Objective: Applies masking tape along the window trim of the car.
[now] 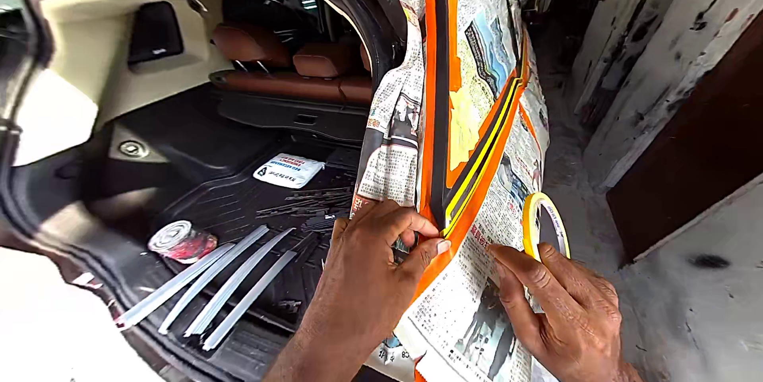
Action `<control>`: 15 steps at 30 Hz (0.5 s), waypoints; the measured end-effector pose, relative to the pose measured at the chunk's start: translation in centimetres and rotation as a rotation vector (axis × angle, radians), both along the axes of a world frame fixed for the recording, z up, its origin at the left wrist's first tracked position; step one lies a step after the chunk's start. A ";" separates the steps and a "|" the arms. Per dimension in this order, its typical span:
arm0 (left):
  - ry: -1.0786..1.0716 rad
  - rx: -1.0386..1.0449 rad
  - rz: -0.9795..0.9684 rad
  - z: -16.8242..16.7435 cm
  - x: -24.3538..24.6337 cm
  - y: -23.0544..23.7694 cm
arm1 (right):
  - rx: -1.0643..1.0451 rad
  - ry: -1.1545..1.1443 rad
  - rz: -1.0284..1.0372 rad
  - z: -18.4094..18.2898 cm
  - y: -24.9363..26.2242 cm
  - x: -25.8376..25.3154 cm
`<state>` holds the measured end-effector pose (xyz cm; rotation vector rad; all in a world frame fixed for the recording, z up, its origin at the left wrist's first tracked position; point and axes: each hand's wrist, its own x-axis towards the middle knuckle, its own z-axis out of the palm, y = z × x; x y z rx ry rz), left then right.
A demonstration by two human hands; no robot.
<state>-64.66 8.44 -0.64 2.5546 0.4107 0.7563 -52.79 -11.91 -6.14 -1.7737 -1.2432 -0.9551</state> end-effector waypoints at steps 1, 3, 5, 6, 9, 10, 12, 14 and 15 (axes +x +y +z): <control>0.021 -0.039 0.011 0.2 -0.1 -0.2 | 0.009 0.012 0.020 -0.3 -0.3 0.6; 0.053 -0.103 0.035 0.7 -0.2 -0.6 | 0.030 0.038 0.063 -0.9 -0.8 1.7; 0.057 -0.162 0.058 1.0 -0.3 -1.2 | 0.041 0.062 0.101 -1.5 -1.4 2.9; 0.064 -0.175 0.073 1.2 -0.3 -1.5 | 0.043 0.072 0.118 -1.9 -1.7 3.4; 0.081 -0.253 0.080 1.7 -0.3 -2.2 | 0.032 0.109 0.158 -2.7 -2.4 4.7; 0.083 -0.274 0.077 1.9 -0.3 -2.3 | 0.027 0.119 0.166 -2.9 -2.6 5.0; 0.082 -0.310 0.070 2.0 -0.3 -2.6 | 0.019 0.137 0.185 -3.1 -3.0 5.5; 0.069 -0.333 0.094 2.2 -0.3 -3.1 | 0.012 0.146 0.200 -3.2 -3.3 5.8; 0.069 -0.327 0.113 2.2 -0.4 -3.2 | 0.014 0.150 0.205 -3.2 -3.5 5.9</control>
